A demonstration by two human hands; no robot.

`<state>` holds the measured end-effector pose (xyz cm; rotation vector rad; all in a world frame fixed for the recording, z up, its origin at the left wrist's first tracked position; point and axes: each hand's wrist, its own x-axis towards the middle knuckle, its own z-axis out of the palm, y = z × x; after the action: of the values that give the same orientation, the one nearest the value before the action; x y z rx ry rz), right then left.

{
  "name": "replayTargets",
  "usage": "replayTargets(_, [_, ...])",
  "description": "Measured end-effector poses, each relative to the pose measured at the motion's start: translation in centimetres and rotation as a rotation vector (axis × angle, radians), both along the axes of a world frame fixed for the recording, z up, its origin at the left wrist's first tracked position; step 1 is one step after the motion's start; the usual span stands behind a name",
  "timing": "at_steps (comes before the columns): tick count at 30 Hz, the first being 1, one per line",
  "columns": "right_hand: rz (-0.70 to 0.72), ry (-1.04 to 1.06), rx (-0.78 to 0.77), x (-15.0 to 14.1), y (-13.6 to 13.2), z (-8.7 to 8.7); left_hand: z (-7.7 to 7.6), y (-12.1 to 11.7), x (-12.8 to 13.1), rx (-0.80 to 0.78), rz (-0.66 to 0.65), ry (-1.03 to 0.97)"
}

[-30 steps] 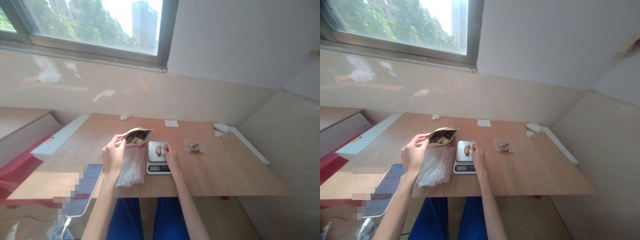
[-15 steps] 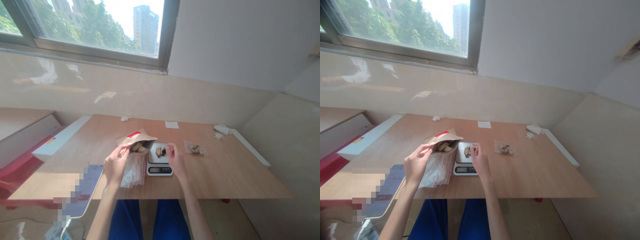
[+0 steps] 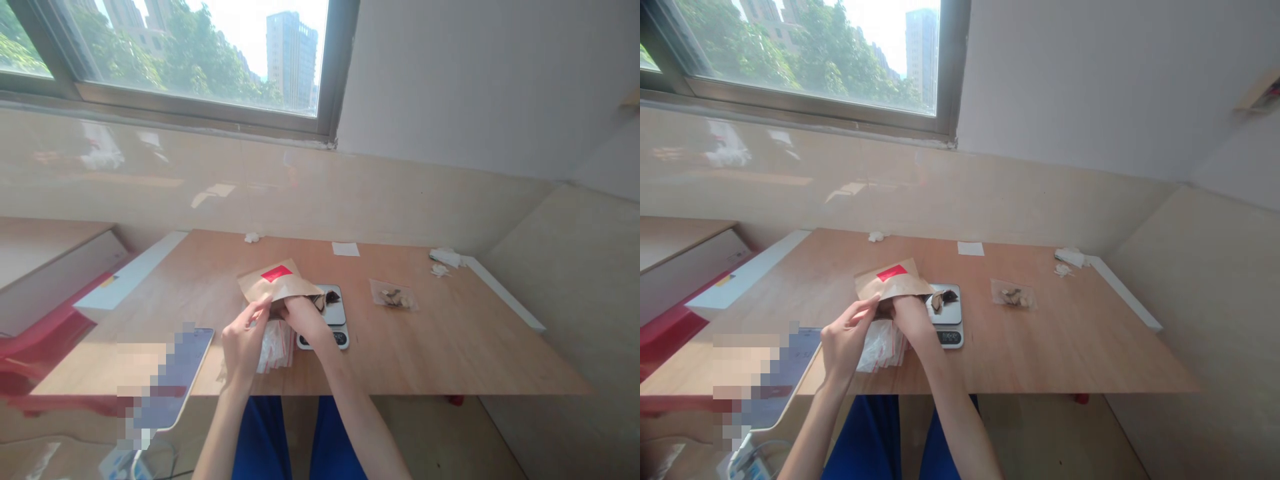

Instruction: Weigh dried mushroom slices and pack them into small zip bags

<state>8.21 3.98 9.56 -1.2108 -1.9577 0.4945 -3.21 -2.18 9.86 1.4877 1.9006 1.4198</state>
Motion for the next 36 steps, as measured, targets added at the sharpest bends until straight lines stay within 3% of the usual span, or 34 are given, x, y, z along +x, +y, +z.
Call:
replayTargets(7, [0.031, -0.118, -0.158, 1.1, -2.2, 0.5, -0.2, 0.2, 0.0, -0.002, 0.024, -0.023])
replayTargets(14, [0.09, -0.186, -0.241, 0.2, -0.5, -0.5, -0.6, 0.1, 0.5, 0.025, -0.013, -0.073])
replayTargets(22, [-0.028, -0.153, -0.189, -1.2, -0.2, -2.4, -1.1, -0.1, 0.9, 0.071, -0.031, -0.125])
replayTargets(29, [-0.029, -0.015, -0.036, 0.5, -3.3, -1.1, -0.3, 0.0, 0.5, 0.018, -0.006, -0.152])
replayTargets(36, [-0.046, 0.155, -0.068, 1.7, -4.2, -0.6, 0.0, 0.1, 0.7, 0.026, 0.001, -0.115])
